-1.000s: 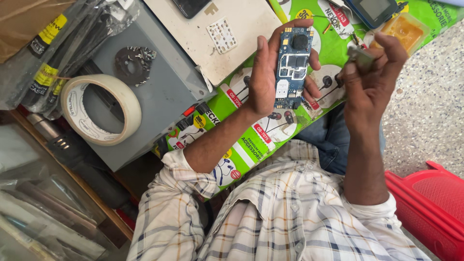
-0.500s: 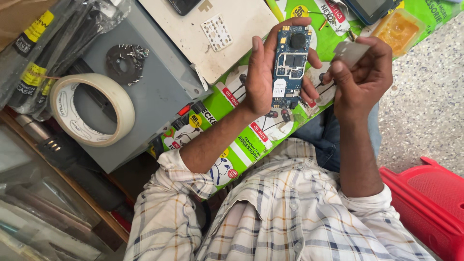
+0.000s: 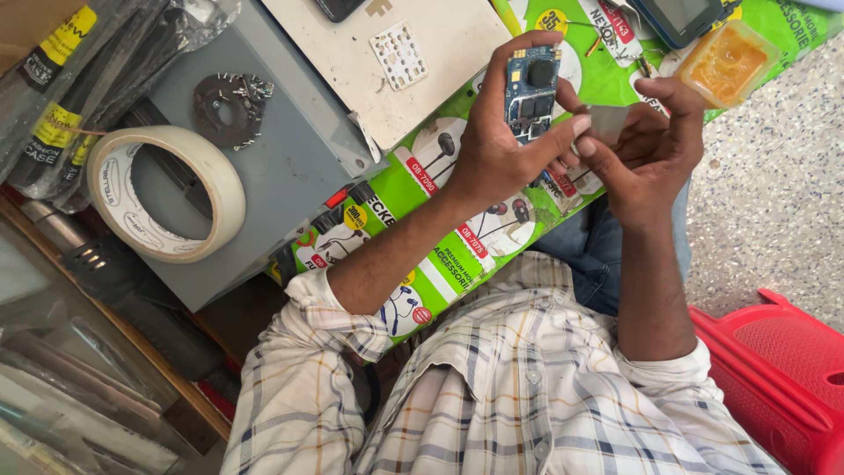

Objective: The person uses a blue precision screwdriver to manipulate components on a small blue circuit board. They repeatedly probe and adjust small areas on the board's surface, then flip the board to inspect the other side. Finally, they peel off a white sticker from the board.

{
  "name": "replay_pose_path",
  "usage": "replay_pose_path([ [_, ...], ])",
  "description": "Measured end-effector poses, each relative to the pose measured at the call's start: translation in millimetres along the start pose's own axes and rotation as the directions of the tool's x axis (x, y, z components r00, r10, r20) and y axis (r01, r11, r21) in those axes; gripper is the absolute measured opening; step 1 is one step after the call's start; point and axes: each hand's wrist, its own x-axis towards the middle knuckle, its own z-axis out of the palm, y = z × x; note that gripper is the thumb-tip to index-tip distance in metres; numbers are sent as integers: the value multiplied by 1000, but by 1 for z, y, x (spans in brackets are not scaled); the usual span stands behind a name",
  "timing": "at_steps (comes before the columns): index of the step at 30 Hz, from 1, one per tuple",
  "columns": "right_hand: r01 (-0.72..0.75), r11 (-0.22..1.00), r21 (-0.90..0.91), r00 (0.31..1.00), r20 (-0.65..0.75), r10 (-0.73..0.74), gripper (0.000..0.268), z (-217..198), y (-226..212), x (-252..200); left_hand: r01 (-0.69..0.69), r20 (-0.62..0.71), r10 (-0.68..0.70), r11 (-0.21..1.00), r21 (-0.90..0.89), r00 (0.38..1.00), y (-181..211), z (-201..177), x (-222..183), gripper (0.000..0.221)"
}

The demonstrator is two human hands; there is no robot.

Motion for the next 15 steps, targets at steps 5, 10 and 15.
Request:
replay_pose_path([
  [5,-60,998,5,992,108,59,61,-2,-11,3,123,67,-117,989,-80,991,-6,-4,4,62],
  [10,-1,1000,27,987,163,-3,60,-15,0,2,223,131,-203,961,-162,970,-4,-5,4,60],
  [15,73,988,-133,994,95,-60,61,-11,0,6,303,113,-281,876,-375,953,3,-11,7,54],
])
